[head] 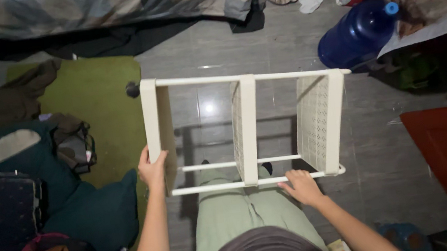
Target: The person assembles a white plastic three-tier storage cart with wheels. They attach the vertical frame to the base, insert the three perforated trays into the frame, and then repeatedly remove and reinsert the trays while adjusting the cart's orientation.
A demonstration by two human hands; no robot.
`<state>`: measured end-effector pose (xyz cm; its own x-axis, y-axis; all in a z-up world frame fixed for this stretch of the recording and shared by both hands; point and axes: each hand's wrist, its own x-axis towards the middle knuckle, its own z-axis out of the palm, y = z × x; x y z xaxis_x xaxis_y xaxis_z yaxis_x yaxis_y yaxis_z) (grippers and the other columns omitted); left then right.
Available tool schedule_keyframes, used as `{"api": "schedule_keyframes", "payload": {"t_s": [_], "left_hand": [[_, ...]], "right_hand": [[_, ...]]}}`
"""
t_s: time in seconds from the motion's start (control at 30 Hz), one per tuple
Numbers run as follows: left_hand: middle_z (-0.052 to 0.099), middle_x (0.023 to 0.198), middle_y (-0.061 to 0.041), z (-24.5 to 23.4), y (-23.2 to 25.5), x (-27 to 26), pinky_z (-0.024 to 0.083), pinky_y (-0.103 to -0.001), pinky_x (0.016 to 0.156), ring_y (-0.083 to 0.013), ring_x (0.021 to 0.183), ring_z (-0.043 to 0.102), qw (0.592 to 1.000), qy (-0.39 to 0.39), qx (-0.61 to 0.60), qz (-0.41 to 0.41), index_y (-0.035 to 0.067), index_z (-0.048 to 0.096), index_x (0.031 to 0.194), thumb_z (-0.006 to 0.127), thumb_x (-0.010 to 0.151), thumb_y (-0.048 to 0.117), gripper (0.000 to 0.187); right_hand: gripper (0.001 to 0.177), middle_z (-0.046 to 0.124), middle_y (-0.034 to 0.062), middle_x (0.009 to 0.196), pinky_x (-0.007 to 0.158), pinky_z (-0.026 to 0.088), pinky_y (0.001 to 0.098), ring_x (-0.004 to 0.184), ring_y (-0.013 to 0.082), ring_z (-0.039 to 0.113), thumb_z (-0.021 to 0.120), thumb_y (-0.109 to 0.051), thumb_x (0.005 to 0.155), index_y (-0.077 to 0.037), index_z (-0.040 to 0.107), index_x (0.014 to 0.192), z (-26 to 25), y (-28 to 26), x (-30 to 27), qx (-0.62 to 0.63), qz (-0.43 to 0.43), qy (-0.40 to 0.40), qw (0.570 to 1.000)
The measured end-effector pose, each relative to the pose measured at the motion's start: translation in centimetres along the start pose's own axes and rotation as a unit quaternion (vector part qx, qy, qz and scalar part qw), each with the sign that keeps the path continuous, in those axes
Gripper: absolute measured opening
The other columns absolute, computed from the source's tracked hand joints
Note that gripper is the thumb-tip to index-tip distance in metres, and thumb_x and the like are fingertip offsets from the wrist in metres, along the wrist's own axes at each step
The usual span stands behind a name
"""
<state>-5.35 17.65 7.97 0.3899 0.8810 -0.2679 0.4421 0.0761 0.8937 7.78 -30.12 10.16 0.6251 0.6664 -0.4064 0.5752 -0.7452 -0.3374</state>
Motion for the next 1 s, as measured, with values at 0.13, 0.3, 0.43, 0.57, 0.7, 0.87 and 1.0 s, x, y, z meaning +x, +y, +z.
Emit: {"api": "schedule_keyframes", "payload": {"t_s": [0.13, 0.3, 0.43, 0.57, 0.7, 0.87, 1.0], "left_hand": [[0.076, 0.114, -0.007, 0.2, 1.4, 2.3, 0.053, -0.035, 0.089, -0.0194, 0.101, 0.071, 0.995, -0.061, 0.044, -0.064, 0.009, 0.067, 0.128, 0.087, 0.072, 0.026, 0.062], [0.073, 0.124, -0.008, -1.5, 6.4, 5.2, 0.051, -0.032, 0.099, -0.0169, 0.113, 0.067, 0.965, -0.229, -0.096, -0.089, 0.003, 0.072, 0.126, 0.065, 0.097, 0.034, 0.043], [0.074, 0.122, -0.009, -1.4, 10.5, 5.9, 0.049, -0.031, 0.103, -0.0178, 0.117, 0.067, 0.956, -0.285, -0.066, -0.013, 0.007, 0.070, 0.124, 0.063, 0.099, 0.035, 0.038], [0.074, 0.123, -0.012, -1.7, 11.0, 6.0, 0.047, -0.033, 0.105, -0.0215, 0.118, 0.067, 0.973, -0.210, -0.088, 0.028, 0.005, 0.072, 0.122, 0.065, 0.099, 0.034, 0.038], [0.074, 0.125, -0.006, -5.2, 6.6, 7.5, 0.040, -0.035, 0.098, -0.0191, 0.121, 0.066, 0.978, -0.084, -0.151, -0.115, 0.008, 0.070, 0.125, 0.057, 0.098, 0.035, 0.040], [0.069, 0.133, 0.000, -8.8, -0.8, 10.5, 0.034, -0.040, 0.100, -0.0185, 0.126, 0.055, 0.901, 0.059, -0.361, -0.233, 0.016, 0.065, 0.131, 0.045, 0.100, 0.044, 0.046], [0.068, 0.118, -0.018, -3.6, -5.5, 9.9, 0.043, -0.046, 0.093, -0.0297, 0.108, 0.061, 0.958, 0.173, -0.213, -0.078, -0.004, 0.064, 0.119, 0.060, 0.097, 0.027, 0.039]], "right_hand": [[0.049, 0.069, 0.0128, 0.084, 0.077, 0.048, 0.0472, 0.085, 0.0334, 0.064, 0.063, -0.057, 0.087, -0.009, 0.070, 0.083, -2.4, 0.5, 1.0, 0.021, 0.055, 0.042, 0.997], [0.054, 0.065, 0.0123, 0.061, 0.060, 0.047, 0.0468, 0.059, 0.0353, 0.063, 0.066, -0.060, 0.085, -0.011, 0.075, 0.067, -8.3, 2.1, 4.4, 0.040, 0.054, 0.265, 0.962], [0.058, 0.069, 0.0139, 0.064, 0.065, 0.050, 0.0452, 0.064, 0.0350, 0.068, 0.058, -0.067, 0.090, -0.016, 0.082, 0.077, -9.7, 2.9, 7.5, -0.025, 0.143, 0.239, 0.960], [0.058, 0.071, 0.0146, 0.066, 0.063, 0.053, 0.0448, 0.067, 0.0357, 0.071, 0.053, -0.068, 0.091, -0.021, 0.085, 0.088, -9.4, 4.9, 8.7, -0.056, 0.182, 0.180, 0.965], [0.053, 0.073, 0.0119, 0.065, 0.063, 0.055, 0.0436, 0.065, 0.0333, 0.073, 0.049, -0.064, 0.096, -0.025, 0.085, 0.094, -8.2, 7.1, 7.2, -0.078, 0.205, 0.115, 0.969], [0.050, 0.071, 0.0120, 0.062, 0.063, 0.056, 0.0431, 0.063, 0.0328, 0.073, 0.051, -0.061, 0.095, -0.025, 0.085, 0.089, -8.3, 7.3, 5.2, -0.087, 0.180, 0.145, 0.969], [0.049, 0.069, 0.0141, 0.063, 0.063, 0.054, 0.0461, 0.065, 0.0364, 0.070, 0.054, -0.059, 0.095, -0.022, 0.085, 0.086, -9.7, 6.4, 5.0, -0.079, 0.139, 0.201, 0.966]]}}
